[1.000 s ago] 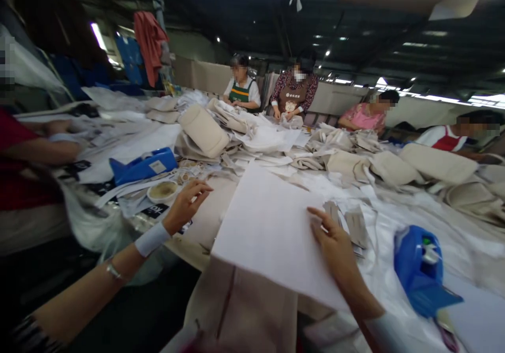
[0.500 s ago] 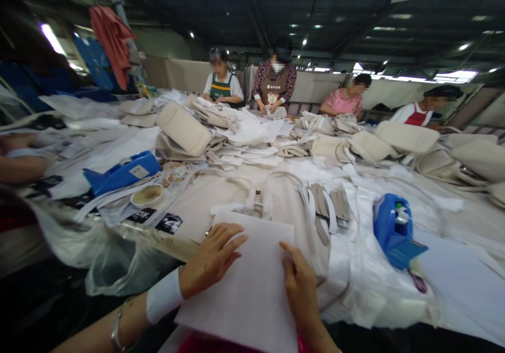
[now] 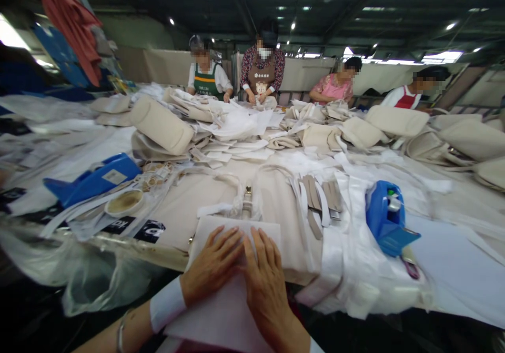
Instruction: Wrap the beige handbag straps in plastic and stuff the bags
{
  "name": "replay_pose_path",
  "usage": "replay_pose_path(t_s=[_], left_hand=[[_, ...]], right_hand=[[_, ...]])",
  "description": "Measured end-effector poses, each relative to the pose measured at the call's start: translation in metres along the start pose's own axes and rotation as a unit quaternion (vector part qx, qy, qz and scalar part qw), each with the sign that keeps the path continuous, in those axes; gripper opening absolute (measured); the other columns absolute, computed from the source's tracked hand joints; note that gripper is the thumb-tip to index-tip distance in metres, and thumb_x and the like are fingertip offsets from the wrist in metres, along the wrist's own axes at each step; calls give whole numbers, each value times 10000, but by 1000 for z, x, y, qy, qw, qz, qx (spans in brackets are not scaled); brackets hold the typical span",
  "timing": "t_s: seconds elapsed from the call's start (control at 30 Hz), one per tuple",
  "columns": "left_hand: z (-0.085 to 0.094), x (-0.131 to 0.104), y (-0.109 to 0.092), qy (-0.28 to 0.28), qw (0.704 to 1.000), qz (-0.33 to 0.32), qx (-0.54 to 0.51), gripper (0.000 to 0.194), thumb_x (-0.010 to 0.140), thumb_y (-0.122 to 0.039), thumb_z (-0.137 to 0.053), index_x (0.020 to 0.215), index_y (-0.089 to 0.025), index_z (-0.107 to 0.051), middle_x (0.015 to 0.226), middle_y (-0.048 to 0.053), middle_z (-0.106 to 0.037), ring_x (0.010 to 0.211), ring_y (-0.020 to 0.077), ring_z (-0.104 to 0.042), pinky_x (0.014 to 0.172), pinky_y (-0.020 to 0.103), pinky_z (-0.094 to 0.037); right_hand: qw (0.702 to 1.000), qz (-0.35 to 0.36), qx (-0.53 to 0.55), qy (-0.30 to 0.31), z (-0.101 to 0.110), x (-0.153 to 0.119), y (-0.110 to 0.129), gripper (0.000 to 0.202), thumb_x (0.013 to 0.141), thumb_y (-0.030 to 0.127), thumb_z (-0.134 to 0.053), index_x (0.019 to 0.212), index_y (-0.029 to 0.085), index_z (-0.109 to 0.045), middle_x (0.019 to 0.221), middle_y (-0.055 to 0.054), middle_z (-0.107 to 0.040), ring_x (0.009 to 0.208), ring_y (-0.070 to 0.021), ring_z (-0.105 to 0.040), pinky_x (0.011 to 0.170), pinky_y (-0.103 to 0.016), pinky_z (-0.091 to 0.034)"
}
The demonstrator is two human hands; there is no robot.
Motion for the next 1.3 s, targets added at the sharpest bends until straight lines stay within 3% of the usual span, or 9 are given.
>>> replay_pose_path(t_s=[0.13,0.3,0.4,0.5,0.63,0.73,0.9,1.1,1.3], left_hand=[[12,8,-3,4,996,47,-72,504,900,-180,-531,1386,-147,-401,1405,123,-516,1338,293,-405,1132,558,-282],[33,40,-7,-47,967,133,-214,368,902,-72,-451,1241,-207,-500,1255,82,-563,1213,220,-485,1070,446,-396],[24,58,-4,-85,948,152,-266,289,928,-70,-380,1132,-190,-545,1138,79,-589,1095,198,-536,1013,390,-450],[2,64,1,-78,956,143,-244,288,893,-38,-391,1068,-180,-571,1058,78,-604,1017,224,-536,969,421,-468],[-14,62,4,-65,969,125,-205,346,863,2,-420,1105,-199,-561,1092,63,-591,1043,240,-497,975,433,-448],[-14,60,4,-63,971,123,-193,344,857,22,-426,1081,-198,-565,1089,56,-582,1037,236,-486,967,414,-448],[-13,60,2,-57,973,125,-184,335,874,19,-418,1082,-197,-567,1083,51,-581,1033,231,-476,973,408,-444],[-14,59,-1,-58,971,136,-191,336,865,22,-410,1047,-204,-580,1080,45,-593,1037,221,-487,983,397,-441],[-12,63,0,-70,960,159,-219,322,851,14,-400,991,-211,-582,1040,49,-609,1015,212,-520,967,374,-449]], right_hand=[[999,25,-25,29,-24,-2,-5,575,904,136,-477,1458,55,-350,1495,-168,-418,1416,-311,-287,1096,-483,-336],[999,24,-22,19,-28,-7,-7,606,860,119,-509,1447,57,-373,1504,-160,-412,1425,-317,-270,1112,-481,-296],[999,21,-17,32,-25,-6,-6,682,819,93,-532,1470,52,-328,1510,-167,-397,1425,-326,-261,1101,-483,-312],[996,15,47,80,-16,7,-17,668,800,114,-549,1447,102,-383,1476,-150,-446,1361,-321,-368,1055,-467,-381],[976,-77,165,123,5,49,-65,327,888,139,-480,1182,202,-609,1200,-71,-634,1103,-196,-580,944,-313,-483],[968,-223,72,89,13,89,-120,254,903,114,-457,1101,163,-607,1105,-87,-625,1036,-197,-586,938,-314,-471],[946,-309,-15,101,-6,140,-189,138,873,90,-539,988,105,-615,1065,-124,-614,1040,-242,-573,947,-400,-454],[914,-381,-28,137,-36,173,-220,259,912,297,-622,1120,143,-606,1165,-81,-612,1049,-225,-601,909,-443,-504],[905,-397,56,144,-37,178,-225,195,944,331,-577,1063,189,-635,1105,-67,-644,944,-178,-628,830,-377,-548]])
Point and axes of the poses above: each hand's wrist, its own x-axis towards the middle knuckle, its own z-axis out of the back of the hand, y = z × x, the point moved 1 cm from there along x, towards the middle knuckle
